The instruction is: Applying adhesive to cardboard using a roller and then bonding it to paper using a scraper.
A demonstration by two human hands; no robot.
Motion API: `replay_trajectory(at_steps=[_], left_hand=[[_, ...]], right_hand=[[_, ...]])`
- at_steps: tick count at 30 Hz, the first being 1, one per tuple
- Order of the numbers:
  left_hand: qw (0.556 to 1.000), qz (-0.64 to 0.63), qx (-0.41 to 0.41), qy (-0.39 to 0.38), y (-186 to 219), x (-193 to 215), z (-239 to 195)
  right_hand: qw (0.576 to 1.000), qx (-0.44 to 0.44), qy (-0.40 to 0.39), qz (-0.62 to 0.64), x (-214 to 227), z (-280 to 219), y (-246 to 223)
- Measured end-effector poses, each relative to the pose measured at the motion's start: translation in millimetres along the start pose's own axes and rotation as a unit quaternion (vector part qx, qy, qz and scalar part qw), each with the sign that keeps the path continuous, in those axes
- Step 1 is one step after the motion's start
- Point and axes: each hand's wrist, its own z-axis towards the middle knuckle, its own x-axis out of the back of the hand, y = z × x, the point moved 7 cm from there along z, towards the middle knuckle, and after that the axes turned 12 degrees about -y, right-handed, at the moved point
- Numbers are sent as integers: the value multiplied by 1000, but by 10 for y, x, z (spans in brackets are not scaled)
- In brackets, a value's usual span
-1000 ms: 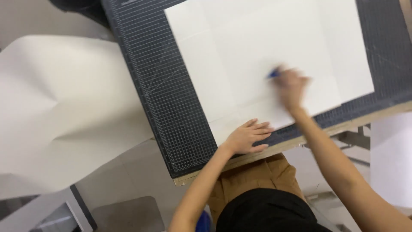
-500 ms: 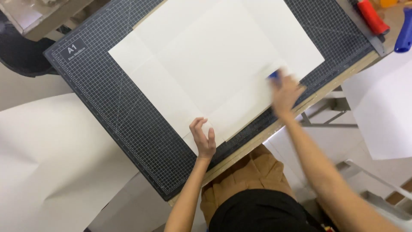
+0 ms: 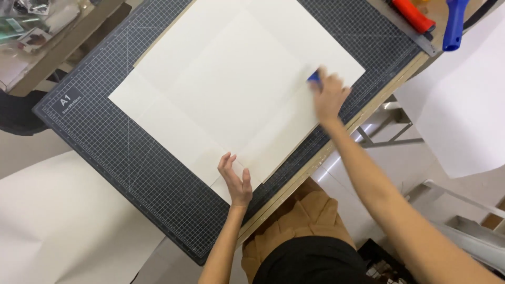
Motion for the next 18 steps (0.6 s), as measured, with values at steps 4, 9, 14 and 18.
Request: replay_trajectory(at_steps=[4, 9, 14, 18], left_hand=[[1000, -3, 6, -5, 79, 39, 13], [1000, 12, 19, -18, -144, -44, -34], [999, 15, 17, -36, -47, -67, 11], [994, 30, -98, -21, 424, 111, 95]], right_hand=[[997, -73, 1, 19, 114, -522, -414], [922, 351, -128, 102, -88, -2172, -2102], [986, 118, -116, -3, -359, 567, -707], [989, -142, 47, 12, -169, 1744, -213]])
